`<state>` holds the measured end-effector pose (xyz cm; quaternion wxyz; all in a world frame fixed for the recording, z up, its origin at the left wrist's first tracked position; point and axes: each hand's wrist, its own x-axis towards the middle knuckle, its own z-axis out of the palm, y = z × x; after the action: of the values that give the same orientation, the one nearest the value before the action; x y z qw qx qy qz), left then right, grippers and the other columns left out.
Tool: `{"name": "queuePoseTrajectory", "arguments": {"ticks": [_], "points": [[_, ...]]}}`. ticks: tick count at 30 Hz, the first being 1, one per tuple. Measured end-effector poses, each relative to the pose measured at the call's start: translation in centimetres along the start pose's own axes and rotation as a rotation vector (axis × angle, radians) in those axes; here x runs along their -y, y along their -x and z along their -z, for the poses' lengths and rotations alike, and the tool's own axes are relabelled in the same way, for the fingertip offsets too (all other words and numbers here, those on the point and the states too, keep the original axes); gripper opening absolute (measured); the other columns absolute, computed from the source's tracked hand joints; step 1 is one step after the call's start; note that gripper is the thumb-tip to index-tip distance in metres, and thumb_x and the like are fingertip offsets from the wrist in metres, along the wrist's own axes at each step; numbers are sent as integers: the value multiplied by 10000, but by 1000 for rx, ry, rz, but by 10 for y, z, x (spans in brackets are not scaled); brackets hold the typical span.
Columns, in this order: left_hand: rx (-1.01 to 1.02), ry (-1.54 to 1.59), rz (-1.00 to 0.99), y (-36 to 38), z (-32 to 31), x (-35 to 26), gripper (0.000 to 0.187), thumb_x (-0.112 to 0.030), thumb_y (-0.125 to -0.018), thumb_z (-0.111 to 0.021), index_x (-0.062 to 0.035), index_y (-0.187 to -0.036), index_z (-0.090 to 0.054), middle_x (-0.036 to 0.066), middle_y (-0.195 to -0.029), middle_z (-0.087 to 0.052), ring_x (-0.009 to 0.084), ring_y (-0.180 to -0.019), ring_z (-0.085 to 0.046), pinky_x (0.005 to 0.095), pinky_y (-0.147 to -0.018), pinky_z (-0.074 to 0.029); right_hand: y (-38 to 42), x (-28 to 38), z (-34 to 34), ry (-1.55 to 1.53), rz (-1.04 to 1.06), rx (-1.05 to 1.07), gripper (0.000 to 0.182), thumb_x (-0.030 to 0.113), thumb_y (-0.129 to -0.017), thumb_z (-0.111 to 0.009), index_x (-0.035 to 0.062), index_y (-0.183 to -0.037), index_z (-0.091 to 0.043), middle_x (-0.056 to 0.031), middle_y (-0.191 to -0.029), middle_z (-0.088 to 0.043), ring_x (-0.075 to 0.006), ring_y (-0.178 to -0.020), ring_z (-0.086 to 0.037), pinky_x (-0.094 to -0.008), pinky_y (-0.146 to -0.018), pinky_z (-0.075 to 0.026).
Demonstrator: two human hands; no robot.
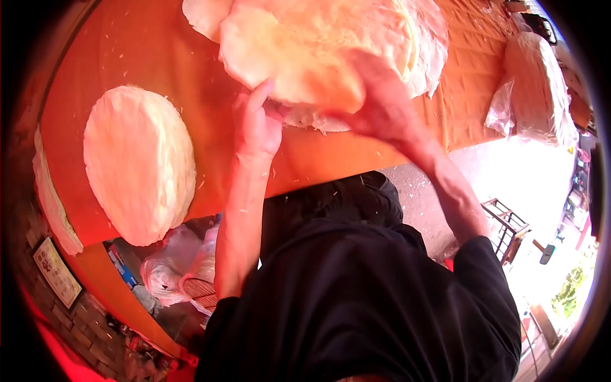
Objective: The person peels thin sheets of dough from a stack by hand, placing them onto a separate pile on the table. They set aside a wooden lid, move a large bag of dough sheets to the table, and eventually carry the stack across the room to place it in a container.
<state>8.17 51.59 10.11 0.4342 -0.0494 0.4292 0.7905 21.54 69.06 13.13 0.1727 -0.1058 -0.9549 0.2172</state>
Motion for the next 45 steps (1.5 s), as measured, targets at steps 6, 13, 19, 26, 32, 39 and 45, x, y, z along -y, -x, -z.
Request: {"name": "queuePoseTrajectory", "arguments": {"ticks": [6,13,19,26,32,39,45], "points": [[59,142,-58,0,-17,-9,306,-209,-940,-580,-27,-1174,-504,142,-1113,-600,277,-998,-613,419,-852,-541,-53,12,5,360,-195,459,214,105,-726,-631,106,-938,-656,-66,-791,-626,-242,-773,-631,-364,-629,-501],[-282,-440,-18,29,42,21,334,-211,-944,-581,25,-1166,-502,138,-1034,-612,229,-929,-642,345,-809,-536,-135,-3,188,-561,-42,-35,285,216,-847,-658,-53,-933,-696,-92,-839,-701,-176,-758,-672,-271,-668,-532],[-339,-297,48,32,44,16,351,-209,-951,-560,27,-1204,-505,138,-1028,-617,231,-897,-640,340,-795,-537,-111,-74,182,-907,-288,-302,174,186,-817,-680,18,-862,-679,-11,-776,-632,-128,-690,-590,-271,-585,-460],[-149,-20,151,26,45,28,435,-360,-983,-483,-6,-1234,-513,140,-1063,-623,260,-983,-619,384,-886,-508,15,-112,-15,-1467,-1071,-295,148,123,-848,-661,71,-985,-647,31,-823,-592,-102,-689,-547,-244,-582,-450],[-75,78,137,24,32,32,416,-367,-983,-489,-35,-1233,-495,115,-1208,-573,271,-1109,-560,442,-977,-452,39,-78,-20,-1554,-1132,-298,114,101,-886,-600,27,-967,-632,-34,-905,-636,-172,-822,-620,-336,-744,-526],[-15,143,152,21,26,42,489,-248,-954,-565,-53,-1374,-405,106,-1320,-529,257,-1173,-546,413,-933,-509,56,-22,-41,-1588,-1322,-331,370,82,-883,-625,-5,-1224,-512,-115,-1076,-636,-278,-931,-661,-451,-750,-582],[-203,33,84,11,19,48,455,-70,-893,-604,-43,-1322,-455,88,-1244,-558,241,-1101,-577,395,-856,-541,64,-24,-23,-1511,-1304,138,396,294,-888,-663,-55,-1066,-606,-136,-861,-664,-248,-736,-680,-367,-605,-570]]}}
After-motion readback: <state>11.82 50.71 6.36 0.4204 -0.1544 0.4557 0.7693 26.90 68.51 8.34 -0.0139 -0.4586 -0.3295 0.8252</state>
